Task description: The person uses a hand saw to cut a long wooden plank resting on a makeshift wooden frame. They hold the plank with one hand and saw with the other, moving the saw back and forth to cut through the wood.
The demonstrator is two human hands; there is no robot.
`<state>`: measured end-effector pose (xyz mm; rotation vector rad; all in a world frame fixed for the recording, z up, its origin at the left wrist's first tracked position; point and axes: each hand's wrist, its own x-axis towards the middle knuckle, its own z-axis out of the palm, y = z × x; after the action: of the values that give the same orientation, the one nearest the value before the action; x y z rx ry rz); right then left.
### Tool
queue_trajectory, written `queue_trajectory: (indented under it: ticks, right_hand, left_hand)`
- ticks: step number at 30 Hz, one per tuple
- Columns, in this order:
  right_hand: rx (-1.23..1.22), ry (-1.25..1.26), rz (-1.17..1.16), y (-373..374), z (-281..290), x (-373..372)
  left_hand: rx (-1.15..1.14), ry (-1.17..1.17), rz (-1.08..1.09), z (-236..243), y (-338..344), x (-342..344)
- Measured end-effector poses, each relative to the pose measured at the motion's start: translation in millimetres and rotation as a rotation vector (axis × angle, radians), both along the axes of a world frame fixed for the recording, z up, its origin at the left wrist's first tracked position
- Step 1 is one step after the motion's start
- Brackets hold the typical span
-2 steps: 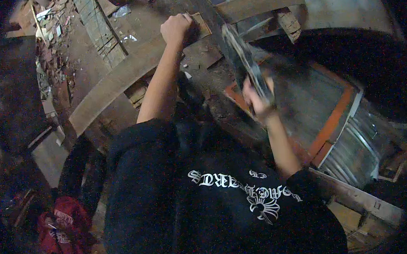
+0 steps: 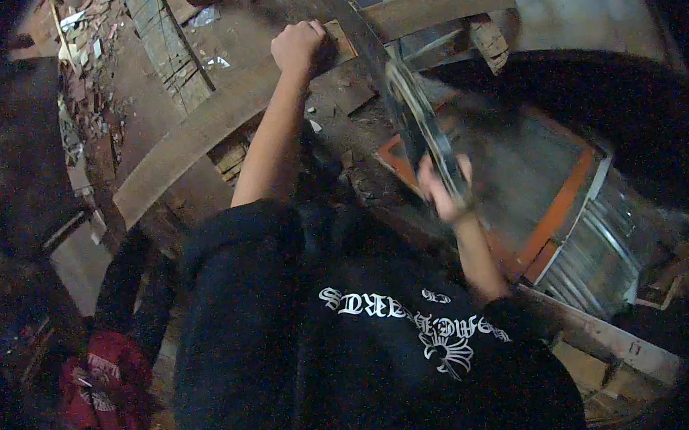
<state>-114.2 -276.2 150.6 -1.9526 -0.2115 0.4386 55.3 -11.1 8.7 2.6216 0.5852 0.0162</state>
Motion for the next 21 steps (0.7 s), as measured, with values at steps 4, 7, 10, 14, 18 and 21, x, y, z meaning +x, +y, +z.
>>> queue_trajectory:
  ticks: [4,7,10,14,18,21]
  right_hand:
    - [0.244,0.438,-0.208,-6,79,-45]
    - [0.072,0.344,-0.216,6,57,-26]
    - [0.146,0.015,-0.196,65,-24,44]
    - [0.185,0.247,-0.250,62,-19,55]
    - [0.434,0.586,-0.253,7,38,-19]
    - [0.569,0.707,-0.422,-7,57,-55]
  left_hand:
    - [0.015,0.007,0.001,1,5,-4]
    - [0.058,-0.067,-0.097,-9,5,-7]
    - [-0.008,0.018,-0.067,4,2,-7]
    - [-0.018,0.040,-0.032,5,2,-2]
    - [0.016,0.025,-0.005,3,4,-4]
    - [0.010,0.025,-0.017,3,6,-4]
